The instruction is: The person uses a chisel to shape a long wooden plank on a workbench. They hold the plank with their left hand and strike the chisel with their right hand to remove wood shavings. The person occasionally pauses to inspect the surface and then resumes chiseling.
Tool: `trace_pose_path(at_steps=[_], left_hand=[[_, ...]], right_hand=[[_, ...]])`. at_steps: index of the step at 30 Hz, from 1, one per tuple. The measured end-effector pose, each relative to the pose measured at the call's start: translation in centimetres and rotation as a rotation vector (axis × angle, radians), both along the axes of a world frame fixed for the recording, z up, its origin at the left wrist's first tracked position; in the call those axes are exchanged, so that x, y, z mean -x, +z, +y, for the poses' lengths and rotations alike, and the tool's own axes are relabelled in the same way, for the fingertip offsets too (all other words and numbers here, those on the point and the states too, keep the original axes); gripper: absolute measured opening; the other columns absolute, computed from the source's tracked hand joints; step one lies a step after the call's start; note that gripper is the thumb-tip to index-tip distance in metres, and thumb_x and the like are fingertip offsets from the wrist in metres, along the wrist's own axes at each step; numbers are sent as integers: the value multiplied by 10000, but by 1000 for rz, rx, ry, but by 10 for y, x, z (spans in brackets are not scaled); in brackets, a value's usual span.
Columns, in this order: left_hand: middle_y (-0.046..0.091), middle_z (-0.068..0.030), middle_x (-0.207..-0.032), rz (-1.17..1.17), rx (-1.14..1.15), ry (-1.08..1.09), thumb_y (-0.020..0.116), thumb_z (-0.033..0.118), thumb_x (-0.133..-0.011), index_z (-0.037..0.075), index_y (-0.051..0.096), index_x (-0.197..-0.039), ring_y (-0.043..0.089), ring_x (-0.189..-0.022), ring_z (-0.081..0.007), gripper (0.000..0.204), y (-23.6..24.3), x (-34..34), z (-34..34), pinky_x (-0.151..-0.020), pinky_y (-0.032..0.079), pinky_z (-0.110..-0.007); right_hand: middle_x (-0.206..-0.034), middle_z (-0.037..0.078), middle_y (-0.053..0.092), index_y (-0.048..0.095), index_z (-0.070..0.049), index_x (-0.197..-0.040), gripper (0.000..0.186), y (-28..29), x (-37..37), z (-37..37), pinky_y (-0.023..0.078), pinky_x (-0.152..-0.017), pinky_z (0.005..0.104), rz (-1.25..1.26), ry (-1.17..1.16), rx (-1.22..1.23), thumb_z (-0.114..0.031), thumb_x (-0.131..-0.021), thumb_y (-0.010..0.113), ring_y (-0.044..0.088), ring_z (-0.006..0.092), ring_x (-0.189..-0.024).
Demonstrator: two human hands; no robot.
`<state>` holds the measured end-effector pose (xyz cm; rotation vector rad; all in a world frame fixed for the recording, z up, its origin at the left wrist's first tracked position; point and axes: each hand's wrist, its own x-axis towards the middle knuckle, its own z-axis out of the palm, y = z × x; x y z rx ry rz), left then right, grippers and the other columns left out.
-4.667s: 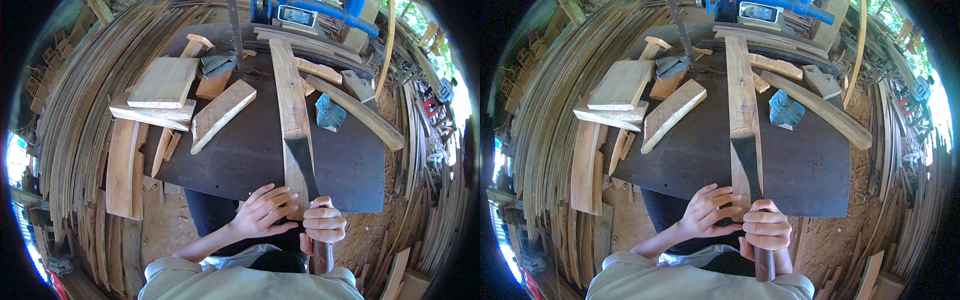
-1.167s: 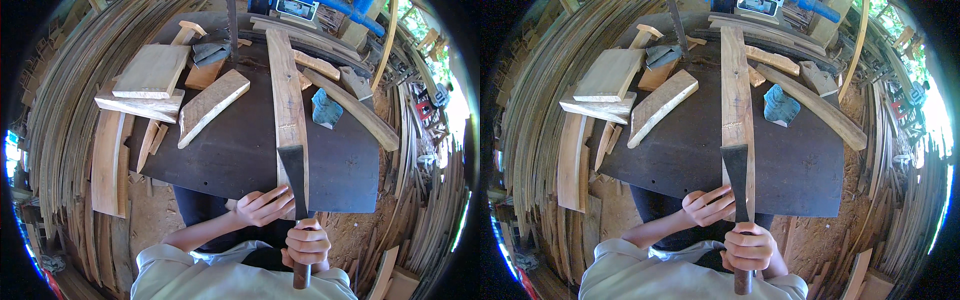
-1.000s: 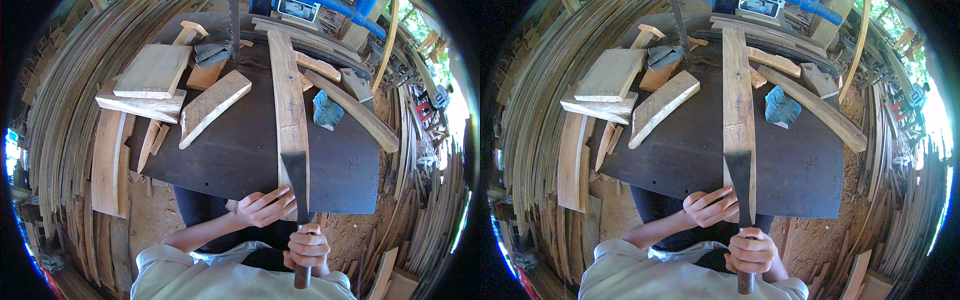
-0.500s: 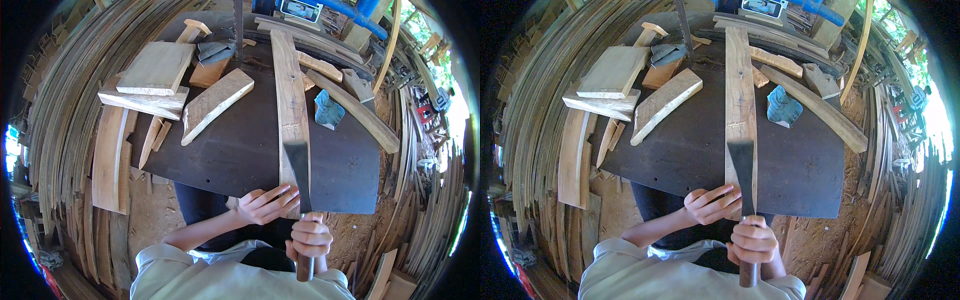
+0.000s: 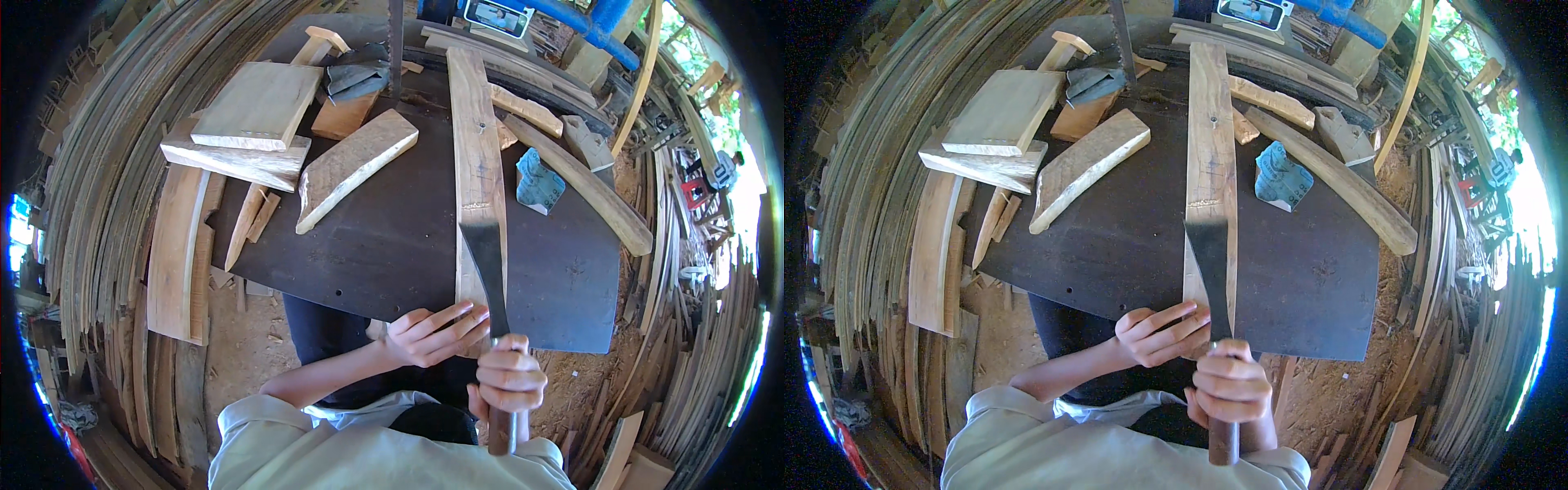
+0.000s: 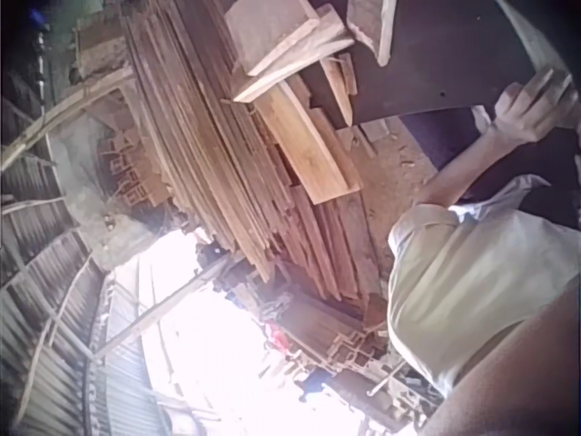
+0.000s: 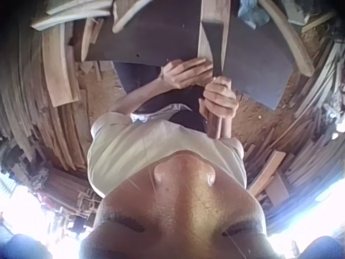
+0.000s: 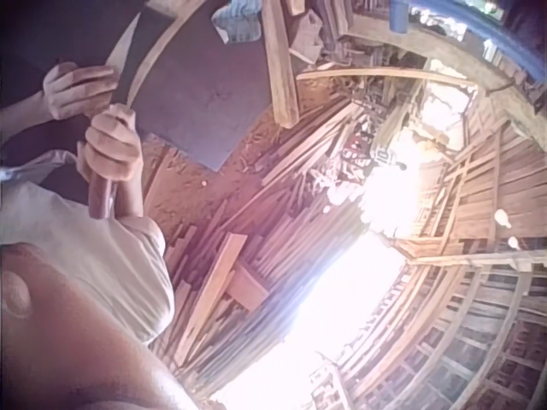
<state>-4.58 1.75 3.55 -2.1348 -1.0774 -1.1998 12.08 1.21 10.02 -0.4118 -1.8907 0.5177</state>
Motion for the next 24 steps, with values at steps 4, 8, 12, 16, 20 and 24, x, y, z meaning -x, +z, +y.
trace_pose_path(at_steps=[4,8,12,16,20,24], left_hand=[[632,107,-1228,3,31,-6,546,213,-920,256,705,-1134,584,-1109,-37,271,-10,-2,-4,-692,334,-197],[647,106,-1197,-1,44,-11,564,230,-906,258,708,-1092,599,-1091,-51,237,-5,0,-4,-671,340,-191],[681,104,-1128,-27,32,-13,605,250,-877,263,716,-1010,631,-1057,-75,174,1,-1,-1,-634,350,-178],[681,110,-1127,-3,34,-31,611,261,-877,268,715,-1001,628,-1054,-64,162,5,3,0,-637,349,-181],[681,121,-1123,-1,11,7,614,271,-883,275,715,-997,624,-1055,-49,152,-3,-1,-2,-642,345,-182],[656,116,-1173,-14,16,10,566,244,-906,256,709,-1075,598,-1084,-41,222,-6,-2,-2,-677,337,-195]], right_hand=[[-634,10,616,565,-87,-553,158,-4,-10,-20,483,-765,337,-51,-15,2,33,-598,659,623,166,-676],[-621,13,603,558,-93,-545,167,-1,-8,-11,480,-772,334,-40,25,-33,36,-598,651,621,166,-667],[-639,27,600,548,-78,-567,166,-9,7,17,481,-767,361,14,12,-82,36,-622,655,618,180,-672],[-643,26,602,557,-84,-572,163,-5,8,11,483,-767,369,7,-19,-61,33,-626,656,619,184,-686],[-637,11,600,564,-98,-565,163,-8,-6,-17,480,-776,347,-50,-28,-24,29,-617,652,613,167,-678],[-634,5,594,561,-98,-562,166,-7,-3,-7,476,-779,339,-23,2,-62,32,-611,651,611,162,-674]])
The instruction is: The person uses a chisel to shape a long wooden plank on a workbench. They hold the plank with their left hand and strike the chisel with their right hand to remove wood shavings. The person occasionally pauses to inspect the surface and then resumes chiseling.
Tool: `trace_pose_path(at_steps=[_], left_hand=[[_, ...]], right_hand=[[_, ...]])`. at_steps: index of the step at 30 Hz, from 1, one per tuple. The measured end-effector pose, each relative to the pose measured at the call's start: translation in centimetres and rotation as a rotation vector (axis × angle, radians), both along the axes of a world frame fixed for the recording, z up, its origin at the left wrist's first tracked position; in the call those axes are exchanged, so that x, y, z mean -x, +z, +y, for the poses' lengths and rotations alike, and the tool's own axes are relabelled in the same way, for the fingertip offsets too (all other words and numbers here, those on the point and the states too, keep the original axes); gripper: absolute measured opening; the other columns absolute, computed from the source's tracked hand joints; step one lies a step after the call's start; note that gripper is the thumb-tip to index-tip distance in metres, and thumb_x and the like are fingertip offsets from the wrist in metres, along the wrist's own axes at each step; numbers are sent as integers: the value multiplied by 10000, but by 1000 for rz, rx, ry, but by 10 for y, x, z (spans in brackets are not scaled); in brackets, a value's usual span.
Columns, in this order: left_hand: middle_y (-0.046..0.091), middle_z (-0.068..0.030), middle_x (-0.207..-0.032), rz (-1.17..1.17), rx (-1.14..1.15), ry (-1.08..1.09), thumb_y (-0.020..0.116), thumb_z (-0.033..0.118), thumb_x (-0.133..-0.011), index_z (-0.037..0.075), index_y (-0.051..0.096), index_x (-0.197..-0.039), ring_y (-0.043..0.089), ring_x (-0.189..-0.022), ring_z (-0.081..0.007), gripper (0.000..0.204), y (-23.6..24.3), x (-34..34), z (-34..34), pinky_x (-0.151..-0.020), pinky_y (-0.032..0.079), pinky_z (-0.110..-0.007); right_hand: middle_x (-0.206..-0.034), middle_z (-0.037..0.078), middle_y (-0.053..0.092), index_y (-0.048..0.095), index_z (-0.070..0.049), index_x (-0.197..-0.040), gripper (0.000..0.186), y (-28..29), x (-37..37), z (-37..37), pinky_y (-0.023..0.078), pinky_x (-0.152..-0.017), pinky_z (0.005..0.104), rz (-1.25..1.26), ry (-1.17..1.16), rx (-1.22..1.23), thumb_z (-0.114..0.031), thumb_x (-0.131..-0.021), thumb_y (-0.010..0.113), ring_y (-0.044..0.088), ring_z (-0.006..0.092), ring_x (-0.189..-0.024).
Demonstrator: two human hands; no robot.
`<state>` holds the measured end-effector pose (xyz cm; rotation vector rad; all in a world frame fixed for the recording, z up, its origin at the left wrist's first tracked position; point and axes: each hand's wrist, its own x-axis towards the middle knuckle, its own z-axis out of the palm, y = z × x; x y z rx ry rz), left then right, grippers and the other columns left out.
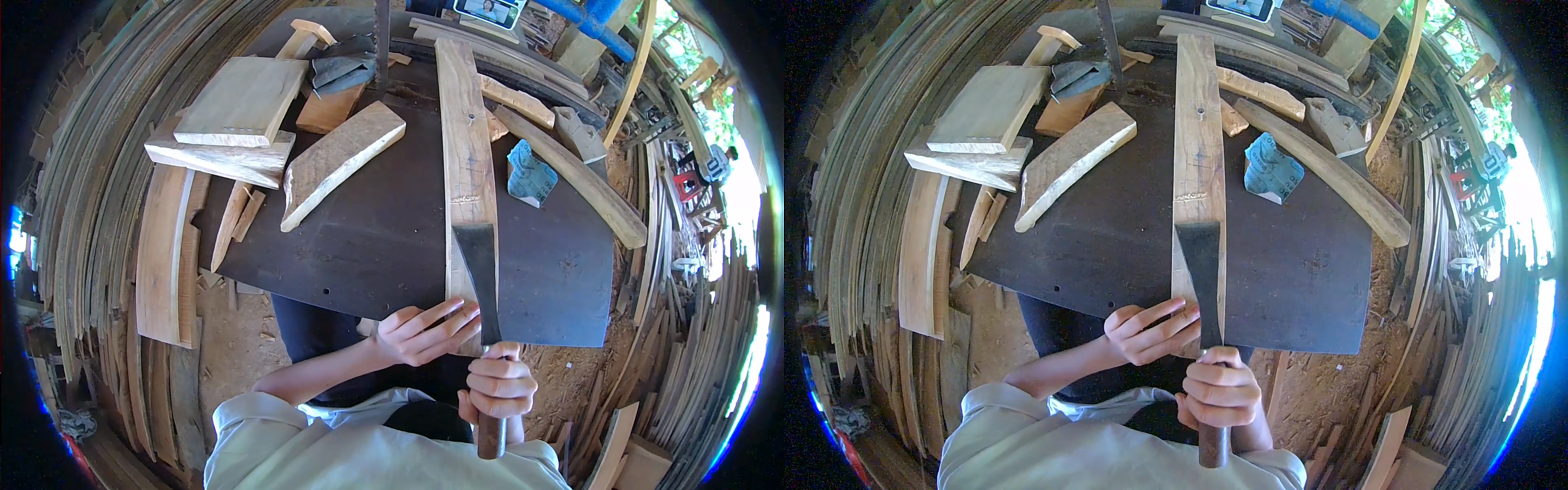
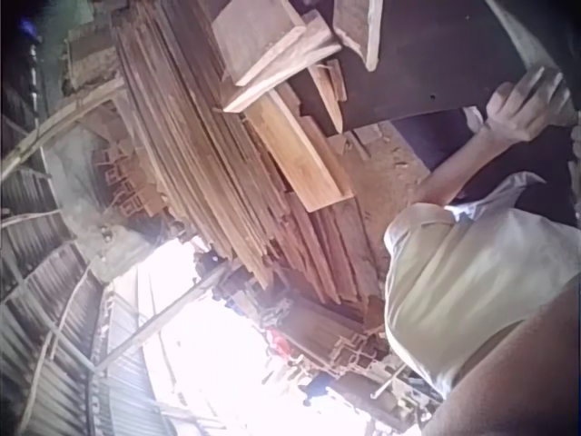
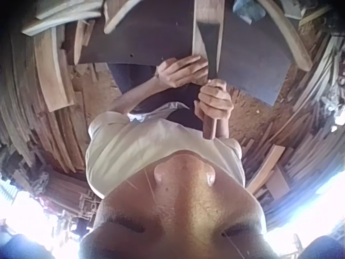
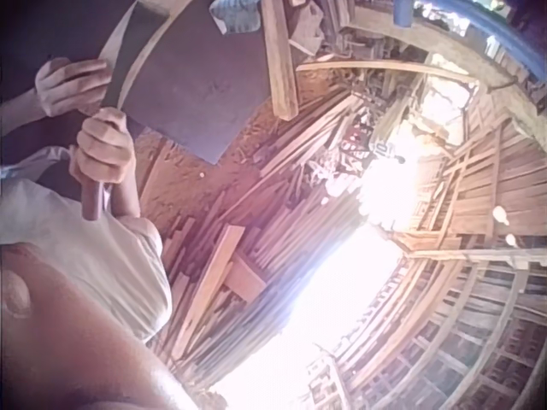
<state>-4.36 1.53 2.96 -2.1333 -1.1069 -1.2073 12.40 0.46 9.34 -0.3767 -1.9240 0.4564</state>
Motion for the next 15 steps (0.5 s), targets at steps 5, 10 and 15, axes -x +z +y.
trace_pose_path(at_steps=[5,10,15], left_hand=[[645,113,-1194,0,15,-15,542,232,-919,245,713,-1097,584,-1102,-39,247,4,2,0,-694,333,-200],[647,115,-1188,-10,-2,-15,549,230,-914,248,715,-1089,586,-1100,-37,241,3,1,0,-692,333,-203],[640,119,-1209,-26,14,-1,559,218,-912,259,708,-1121,588,-1102,-35,261,-3,-1,-2,-683,329,-205]], right_hand=[[-637,13,592,560,-84,-574,155,-2,13,24,479,-761,349,79,12,-19,34,-614,652,616,174,-694],[-631,24,587,553,-77,-565,159,13,5,-2,484,-742,344,-19,2,59,38,-614,651,611,177,-683],[-607,26,579,544,-65,-555,164,15,-1,-4,485,-685,338,-44,65,25,46,-595,657,607,179,-655]])
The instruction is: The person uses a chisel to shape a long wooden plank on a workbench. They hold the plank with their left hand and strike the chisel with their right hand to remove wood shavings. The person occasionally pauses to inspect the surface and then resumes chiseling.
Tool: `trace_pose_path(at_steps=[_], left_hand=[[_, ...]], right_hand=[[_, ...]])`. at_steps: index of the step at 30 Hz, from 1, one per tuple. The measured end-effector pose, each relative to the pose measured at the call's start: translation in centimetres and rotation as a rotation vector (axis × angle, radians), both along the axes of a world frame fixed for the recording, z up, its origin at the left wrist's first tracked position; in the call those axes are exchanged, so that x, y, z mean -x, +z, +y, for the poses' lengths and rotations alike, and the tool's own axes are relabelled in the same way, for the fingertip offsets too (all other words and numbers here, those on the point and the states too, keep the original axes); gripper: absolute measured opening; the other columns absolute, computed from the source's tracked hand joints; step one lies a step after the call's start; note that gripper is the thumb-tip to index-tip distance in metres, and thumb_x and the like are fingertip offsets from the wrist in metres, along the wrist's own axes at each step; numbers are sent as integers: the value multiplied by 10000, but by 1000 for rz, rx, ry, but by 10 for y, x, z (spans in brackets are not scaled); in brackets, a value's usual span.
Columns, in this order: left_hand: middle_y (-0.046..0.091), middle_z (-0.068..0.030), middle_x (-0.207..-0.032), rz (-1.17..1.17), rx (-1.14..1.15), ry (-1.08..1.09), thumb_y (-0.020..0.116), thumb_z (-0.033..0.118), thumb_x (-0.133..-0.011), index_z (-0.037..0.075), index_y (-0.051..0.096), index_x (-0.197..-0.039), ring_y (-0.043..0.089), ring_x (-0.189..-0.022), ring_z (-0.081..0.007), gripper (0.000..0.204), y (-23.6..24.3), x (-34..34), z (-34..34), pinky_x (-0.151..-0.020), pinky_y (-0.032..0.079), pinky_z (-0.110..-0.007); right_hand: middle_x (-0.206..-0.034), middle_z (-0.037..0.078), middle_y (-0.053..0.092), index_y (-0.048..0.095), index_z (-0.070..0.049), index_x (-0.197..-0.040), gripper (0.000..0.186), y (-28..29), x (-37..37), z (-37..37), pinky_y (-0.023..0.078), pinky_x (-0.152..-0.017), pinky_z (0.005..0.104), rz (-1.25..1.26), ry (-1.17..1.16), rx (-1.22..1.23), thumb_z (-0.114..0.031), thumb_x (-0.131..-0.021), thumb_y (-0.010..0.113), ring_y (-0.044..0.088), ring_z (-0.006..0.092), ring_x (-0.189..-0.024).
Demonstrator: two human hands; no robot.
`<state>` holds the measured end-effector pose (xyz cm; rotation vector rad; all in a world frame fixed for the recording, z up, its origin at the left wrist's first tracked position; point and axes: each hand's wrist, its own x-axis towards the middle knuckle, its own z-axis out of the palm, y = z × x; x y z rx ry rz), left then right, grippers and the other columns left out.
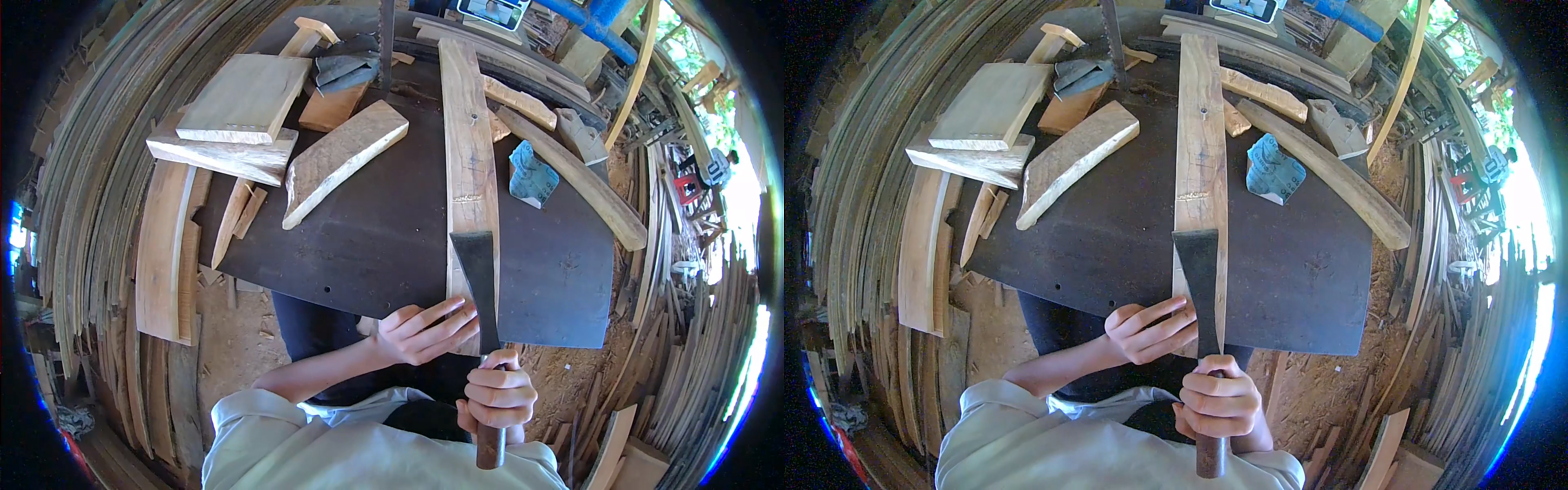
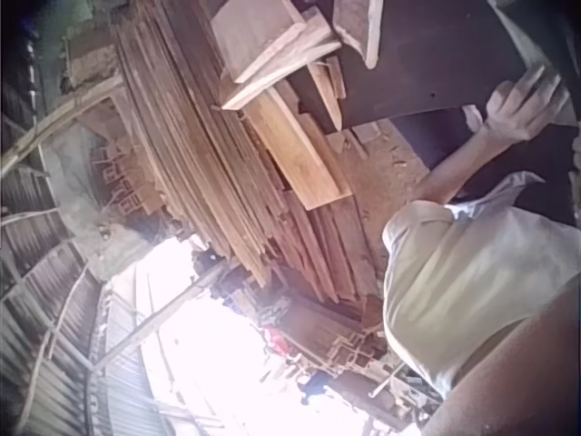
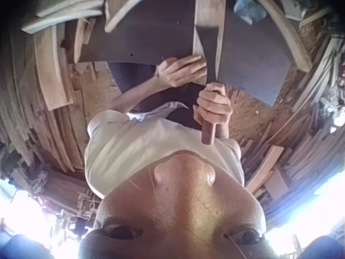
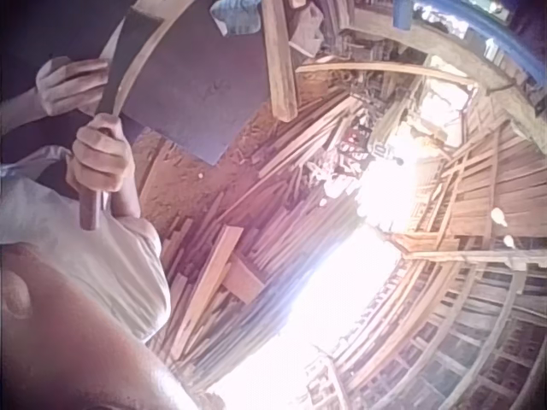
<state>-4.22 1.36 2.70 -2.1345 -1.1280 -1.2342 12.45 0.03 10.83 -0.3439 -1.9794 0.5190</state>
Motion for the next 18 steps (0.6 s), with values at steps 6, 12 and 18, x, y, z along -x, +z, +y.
trace_pose_path(at_steps=[6,12,18], left_hand=[[635,118,-1218,0,-22,24,576,210,-902,257,703,-1143,586,-1107,-37,276,5,-1,3,-671,334,-201],[640,112,-1194,7,7,-23,574,203,-897,258,714,-1098,594,-1099,-48,251,1,2,1,-686,340,-203],[647,111,-1171,-11,2,0,574,200,-894,256,719,-1070,603,-1085,-52,234,-2,0,0,-695,339,-205]], right_hand=[[-586,22,579,541,-65,-549,166,9,-3,11,484,-666,336,90,24,21,49,-599,652,613,176,-643],[-602,18,588,557,-83,-576,156,-1,-4,-13,479,-672,341,-28,-17,-6,33,-598,660,616,175,-641],[-604,29,582,556,-67,-577,159,-2,-3,-9,489,-668,336,-6,27,-19,52,-603,657,615,176,-644]])
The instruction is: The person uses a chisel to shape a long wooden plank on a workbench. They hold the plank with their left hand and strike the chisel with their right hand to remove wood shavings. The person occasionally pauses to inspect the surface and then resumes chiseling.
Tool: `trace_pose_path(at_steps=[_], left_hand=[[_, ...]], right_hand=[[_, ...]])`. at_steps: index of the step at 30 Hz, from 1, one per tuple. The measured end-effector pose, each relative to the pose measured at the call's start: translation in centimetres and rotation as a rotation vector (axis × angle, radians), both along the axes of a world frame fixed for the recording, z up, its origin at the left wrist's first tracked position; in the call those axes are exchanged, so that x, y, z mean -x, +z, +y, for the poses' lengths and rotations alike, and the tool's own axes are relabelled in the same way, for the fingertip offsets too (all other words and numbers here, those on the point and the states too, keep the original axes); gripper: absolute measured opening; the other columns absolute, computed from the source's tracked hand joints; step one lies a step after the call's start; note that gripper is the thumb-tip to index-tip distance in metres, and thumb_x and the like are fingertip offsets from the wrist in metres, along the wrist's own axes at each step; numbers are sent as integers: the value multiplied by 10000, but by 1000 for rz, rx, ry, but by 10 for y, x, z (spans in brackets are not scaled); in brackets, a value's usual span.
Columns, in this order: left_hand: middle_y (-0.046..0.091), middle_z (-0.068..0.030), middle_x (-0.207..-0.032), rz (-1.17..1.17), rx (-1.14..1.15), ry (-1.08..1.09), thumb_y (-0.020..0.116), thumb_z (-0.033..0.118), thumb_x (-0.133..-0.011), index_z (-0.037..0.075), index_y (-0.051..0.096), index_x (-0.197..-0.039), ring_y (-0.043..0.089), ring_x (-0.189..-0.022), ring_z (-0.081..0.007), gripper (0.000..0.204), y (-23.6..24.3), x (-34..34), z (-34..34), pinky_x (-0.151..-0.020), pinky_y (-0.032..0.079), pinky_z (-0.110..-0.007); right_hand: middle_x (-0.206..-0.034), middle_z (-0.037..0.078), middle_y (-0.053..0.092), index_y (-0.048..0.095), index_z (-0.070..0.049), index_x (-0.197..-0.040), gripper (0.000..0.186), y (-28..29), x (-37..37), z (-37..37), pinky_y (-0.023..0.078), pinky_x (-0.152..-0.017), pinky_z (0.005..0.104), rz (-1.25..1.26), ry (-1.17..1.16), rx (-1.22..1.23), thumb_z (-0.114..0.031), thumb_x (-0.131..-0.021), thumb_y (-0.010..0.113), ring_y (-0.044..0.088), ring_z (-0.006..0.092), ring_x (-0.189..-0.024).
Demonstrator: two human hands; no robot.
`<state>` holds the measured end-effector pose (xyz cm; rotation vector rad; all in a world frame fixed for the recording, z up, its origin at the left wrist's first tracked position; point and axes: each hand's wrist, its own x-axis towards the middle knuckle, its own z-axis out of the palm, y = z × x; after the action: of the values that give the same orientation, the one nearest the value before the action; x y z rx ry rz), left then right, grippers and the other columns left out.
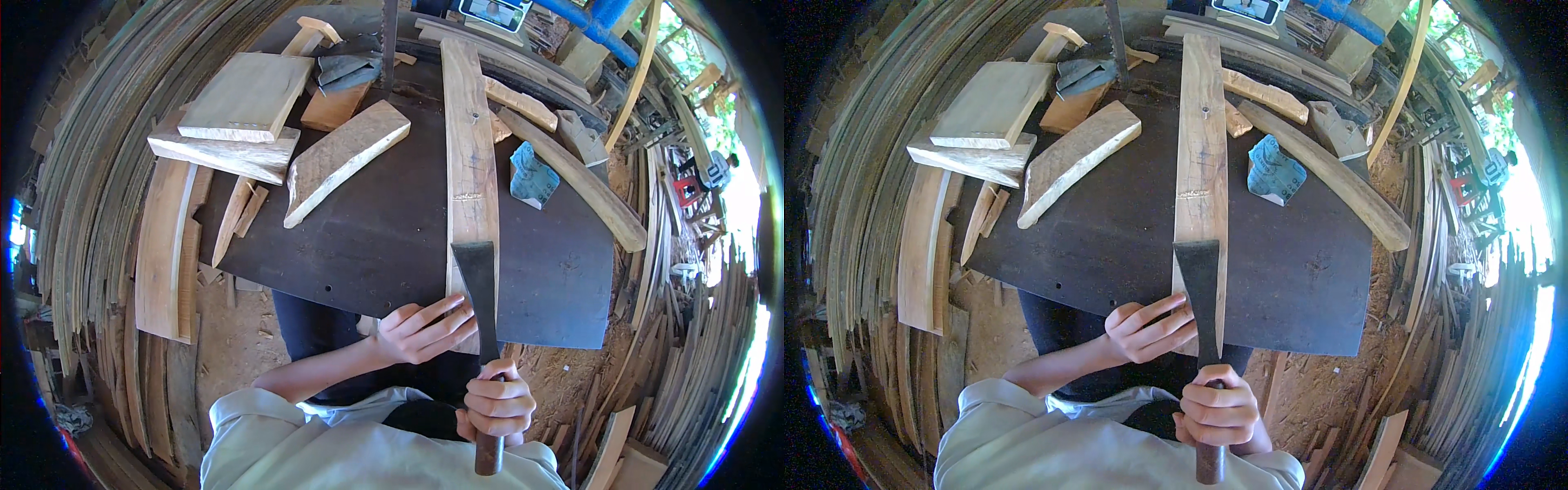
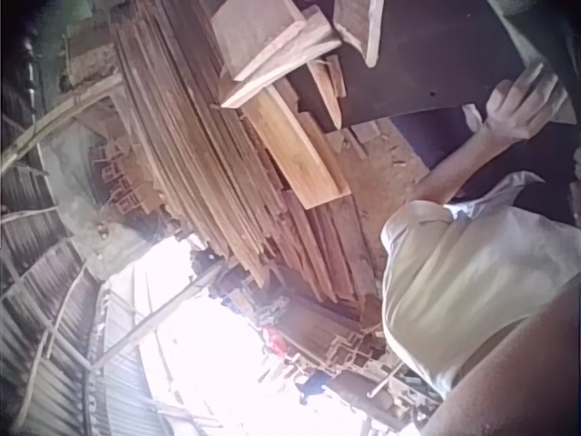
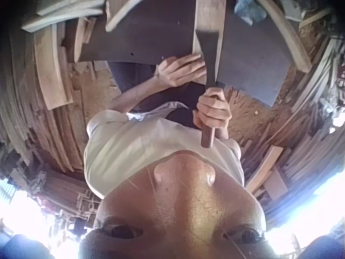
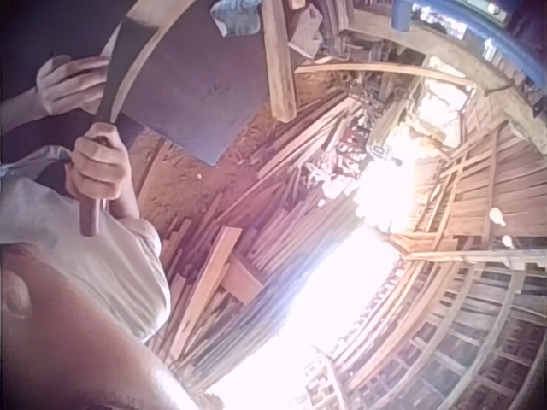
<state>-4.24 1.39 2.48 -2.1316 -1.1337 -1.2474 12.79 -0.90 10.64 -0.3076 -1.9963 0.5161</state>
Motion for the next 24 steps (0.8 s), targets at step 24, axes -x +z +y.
trace_pose_path(at_steps=[24], left_hand=[[654,93,-1051,-10,-73,-63,733,193,-798,200,708,-927,653,-1003,-92,131,0,10,2,-633,410,-195]], right_hand=[[-617,56,592,558,-51,-567,133,-11,-1,-20,517,-671,334,3,56,-168,29,-635,640,614,187,-630]])
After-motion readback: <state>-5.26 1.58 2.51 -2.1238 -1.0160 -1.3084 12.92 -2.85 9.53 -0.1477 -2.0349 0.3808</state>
